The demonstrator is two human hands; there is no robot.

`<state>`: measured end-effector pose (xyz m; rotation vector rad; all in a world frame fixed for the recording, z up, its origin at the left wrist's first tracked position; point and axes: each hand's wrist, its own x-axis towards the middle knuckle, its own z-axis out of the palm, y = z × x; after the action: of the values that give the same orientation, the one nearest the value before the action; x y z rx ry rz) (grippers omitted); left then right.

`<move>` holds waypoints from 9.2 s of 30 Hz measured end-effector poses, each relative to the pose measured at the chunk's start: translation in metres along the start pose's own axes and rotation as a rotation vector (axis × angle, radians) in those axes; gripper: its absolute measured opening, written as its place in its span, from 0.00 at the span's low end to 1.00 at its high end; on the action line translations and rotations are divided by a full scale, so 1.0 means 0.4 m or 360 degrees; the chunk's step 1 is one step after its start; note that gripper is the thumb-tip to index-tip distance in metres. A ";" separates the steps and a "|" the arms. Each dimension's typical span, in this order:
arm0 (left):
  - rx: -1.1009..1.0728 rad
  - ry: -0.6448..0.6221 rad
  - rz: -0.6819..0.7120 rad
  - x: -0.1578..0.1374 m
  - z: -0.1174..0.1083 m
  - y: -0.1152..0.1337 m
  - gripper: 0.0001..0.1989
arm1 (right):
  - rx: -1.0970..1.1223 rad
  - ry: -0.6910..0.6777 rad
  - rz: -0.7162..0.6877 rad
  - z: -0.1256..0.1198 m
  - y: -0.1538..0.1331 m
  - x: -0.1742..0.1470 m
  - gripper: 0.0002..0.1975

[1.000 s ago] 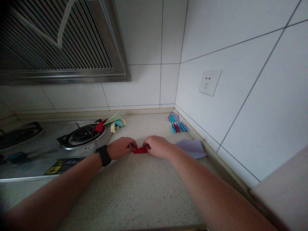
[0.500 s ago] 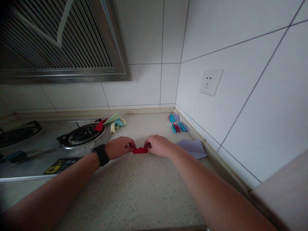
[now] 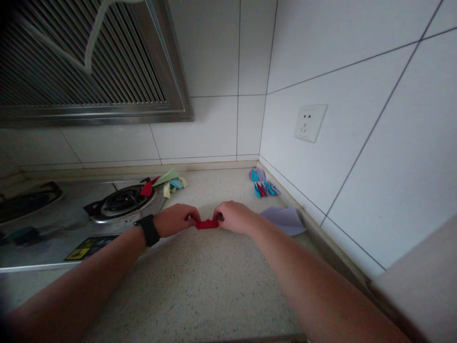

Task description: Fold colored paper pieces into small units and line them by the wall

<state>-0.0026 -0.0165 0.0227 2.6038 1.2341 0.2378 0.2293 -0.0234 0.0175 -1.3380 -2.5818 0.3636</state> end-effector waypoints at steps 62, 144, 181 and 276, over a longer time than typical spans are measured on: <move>-0.0264 0.0301 0.0077 0.009 0.029 0.042 0.09 | 0.0191 0.0261 -0.0277 0.012 -0.019 0.002 0.06; 0.0423 0.0159 0.0380 -0.018 0.000 0.056 0.10 | -0.0604 0.0137 -0.0423 -0.022 -0.026 -0.019 0.07; 0.0472 0.0271 0.0298 -0.005 0.018 0.070 0.09 | -0.0443 0.0154 -0.0401 -0.002 -0.030 -0.003 0.07; 0.0648 0.0069 -0.0005 -0.014 -0.024 0.010 0.13 | -0.0866 0.0049 -0.0155 -0.019 -0.010 -0.017 0.10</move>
<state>-0.0058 -0.0219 0.0327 2.9482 1.4295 0.0440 0.2324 -0.0303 0.0255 -1.3361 -2.8174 -0.4044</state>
